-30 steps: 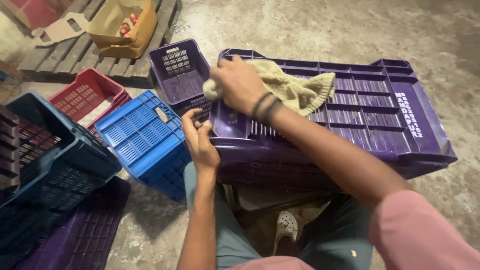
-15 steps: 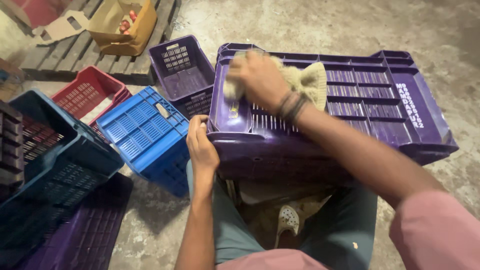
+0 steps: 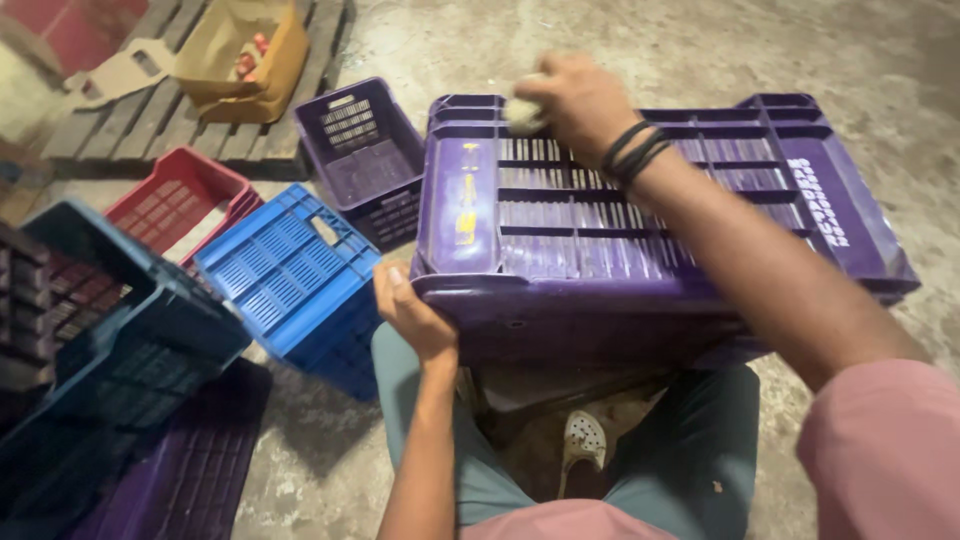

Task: The person wipes the exterior surfaces of a purple plastic crate using a cloth. They rotate the crate to clean multiple sides and the top, then place it aside.

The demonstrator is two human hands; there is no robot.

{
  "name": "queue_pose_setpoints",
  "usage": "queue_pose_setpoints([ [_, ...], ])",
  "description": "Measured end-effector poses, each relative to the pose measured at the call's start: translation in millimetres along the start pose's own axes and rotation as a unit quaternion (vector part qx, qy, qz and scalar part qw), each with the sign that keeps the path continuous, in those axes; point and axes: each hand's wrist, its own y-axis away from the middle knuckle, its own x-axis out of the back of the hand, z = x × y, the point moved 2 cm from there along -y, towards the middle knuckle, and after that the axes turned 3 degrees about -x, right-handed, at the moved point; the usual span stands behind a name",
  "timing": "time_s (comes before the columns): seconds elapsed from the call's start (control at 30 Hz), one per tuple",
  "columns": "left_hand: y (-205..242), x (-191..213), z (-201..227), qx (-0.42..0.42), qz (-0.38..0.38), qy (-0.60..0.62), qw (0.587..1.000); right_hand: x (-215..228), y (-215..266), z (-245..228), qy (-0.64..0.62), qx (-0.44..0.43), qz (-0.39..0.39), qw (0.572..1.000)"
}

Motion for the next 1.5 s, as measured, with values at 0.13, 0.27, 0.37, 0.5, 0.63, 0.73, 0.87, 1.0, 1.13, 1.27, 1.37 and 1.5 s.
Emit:
queue_pose_setpoints([
  [0.13, 3, 0, 0, -0.019, -0.011, -0.001, 1.0, 59, 57, 88, 0.084, -0.115, -0.082, 0.986],
  [0.27, -1, 0, -2, -0.024, -0.008, -0.014, 1.0, 105, 143, 161, 0.202, -0.184, -0.077, 0.959],
  [0.37, 1, 3, -2, -0.053, -0.014, -0.034, 0.998, 127, 186, 192, 0.228, -0.234, -0.035, 0.944],
  [0.5, -1, 0, -1, -0.059, -0.021, -0.008, 0.998, 133, 194, 186, 0.17, -0.31, 0.02, 0.935],
  [0.63, 1, 3, 3, -0.073, -0.022, -0.047, 0.996, 125, 176, 90, 0.129, -0.314, 0.089, 0.937],
  [0.73, 1, 0, 4, -0.055, -0.014, -0.054, 0.997, 119, 138, -3, -0.076, -0.286, 0.072, 0.952],
  [0.87, 2, 2, 7, -0.088, -0.042, -0.092, 0.991, 79, 115, -156, 0.041, -0.154, 0.077, 0.984],
  [1.0, 2, 3, 6, -0.093, -0.057, -0.063, 0.992, 69, 117, -207, -0.073, -0.144, 0.03, 0.986],
  [1.13, -6, 2, 10, -0.091, -0.094, -0.037, 0.991, 92, 124, -178, -0.07, -0.08, 0.029, 0.994],
  [1.27, -16, 2, 33, -0.116, -0.121, -0.072, 0.983, 120, 137, -143, -0.119, -0.093, -0.017, 0.988],
  [1.37, -16, 2, 64, -0.181, -0.115, -0.146, 0.966, 115, 142, -144, -0.12, -0.067, -0.015, 0.99],
  [1.5, -30, -17, 97, -0.237, -0.197, -0.261, 0.915, 99, 143, -144, -0.065, -0.054, 0.012, 0.996],
])
